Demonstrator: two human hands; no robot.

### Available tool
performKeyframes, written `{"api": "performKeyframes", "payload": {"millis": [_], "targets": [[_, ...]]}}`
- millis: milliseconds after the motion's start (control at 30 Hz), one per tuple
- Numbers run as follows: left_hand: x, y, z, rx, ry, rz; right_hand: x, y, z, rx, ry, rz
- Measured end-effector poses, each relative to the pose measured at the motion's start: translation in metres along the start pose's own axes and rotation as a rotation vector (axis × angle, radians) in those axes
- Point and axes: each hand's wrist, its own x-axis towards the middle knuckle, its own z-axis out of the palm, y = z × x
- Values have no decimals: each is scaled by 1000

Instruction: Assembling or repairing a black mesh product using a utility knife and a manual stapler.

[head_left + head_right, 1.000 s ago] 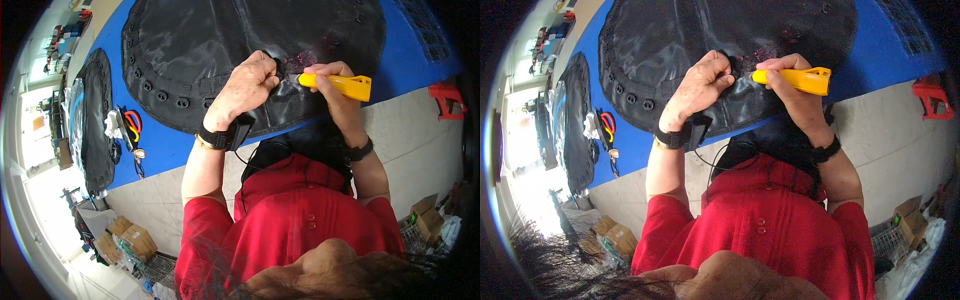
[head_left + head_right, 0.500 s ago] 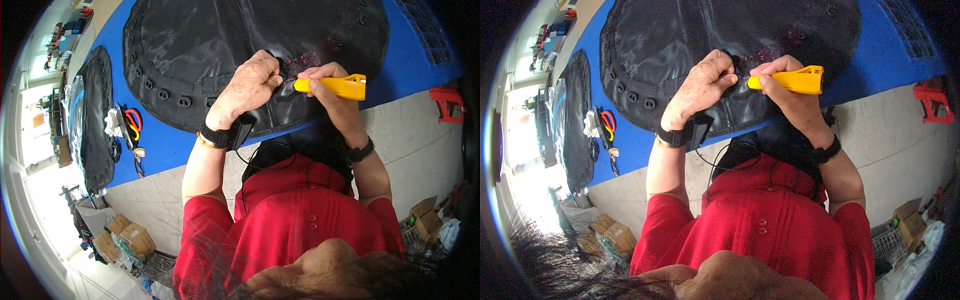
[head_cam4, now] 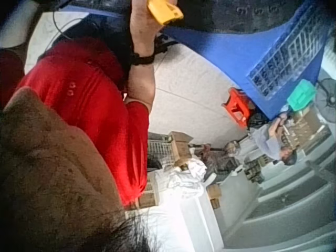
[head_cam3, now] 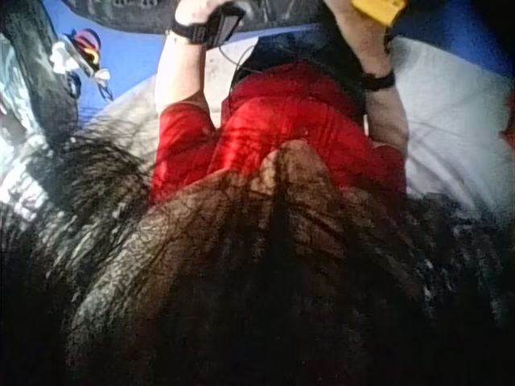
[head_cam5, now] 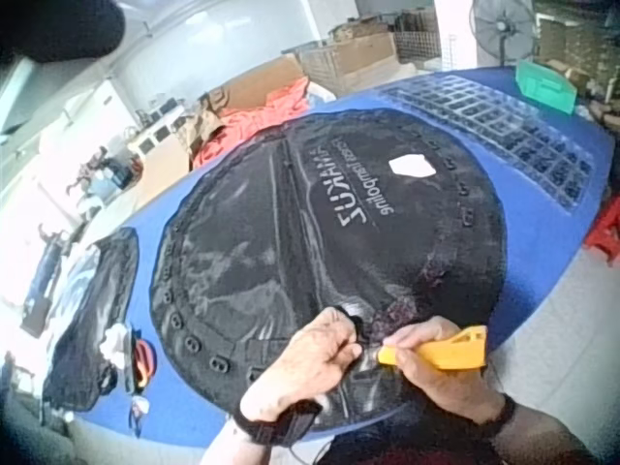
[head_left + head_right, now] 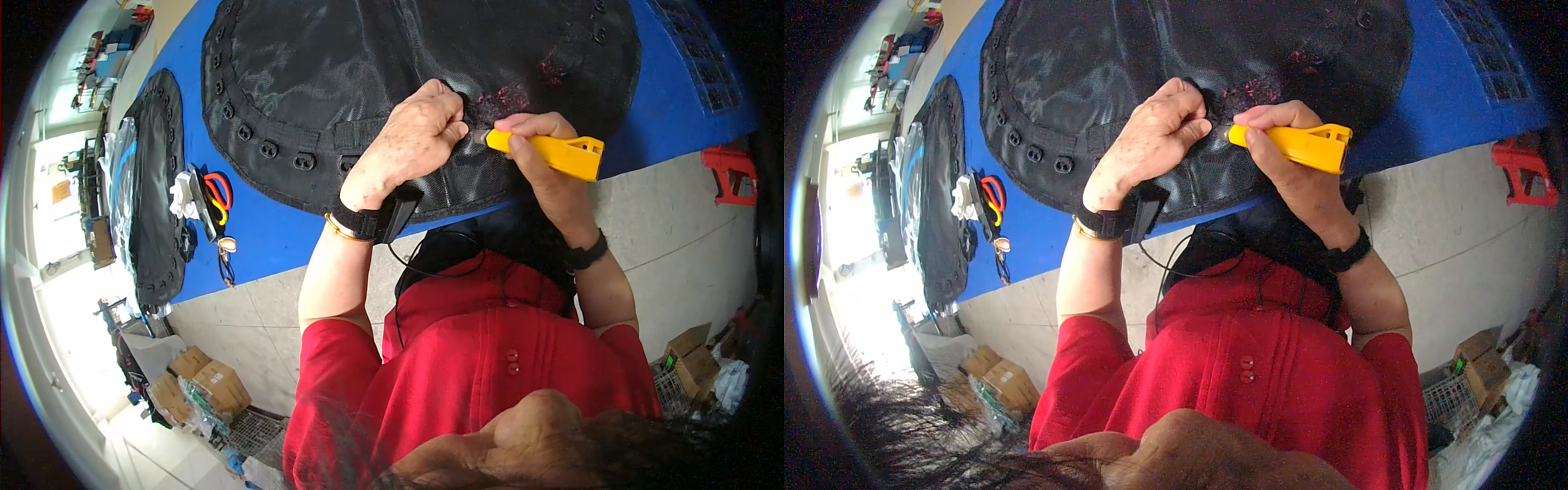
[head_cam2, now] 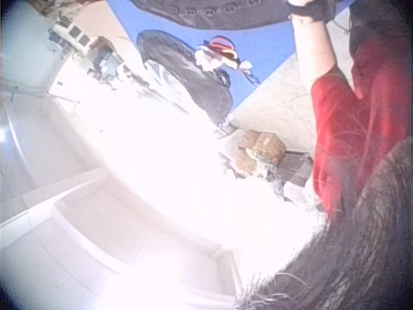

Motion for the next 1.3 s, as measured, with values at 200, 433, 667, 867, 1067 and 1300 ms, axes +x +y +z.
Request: {"api": "performKeyframes", "payload": {"millis": [200,433,667,867,1067,1300], "targets": [[3,-1,4,0,30,39,9,-2,-11,95,193,33],[-1,4,1,51,29,13,4,-1,-7,61,158,15],[-1,17,8,87,76,17,2,0,-7,51,138,22],[-4,11,7,46,91,-32,-5,2,-8,-14,154,-19],[-3,8,8,-7,104,-89,-12,-5,-14,-161,90,-23],[-6,11,13,56,119,-149,-24,-11,-11,-44,59,-12]]}}
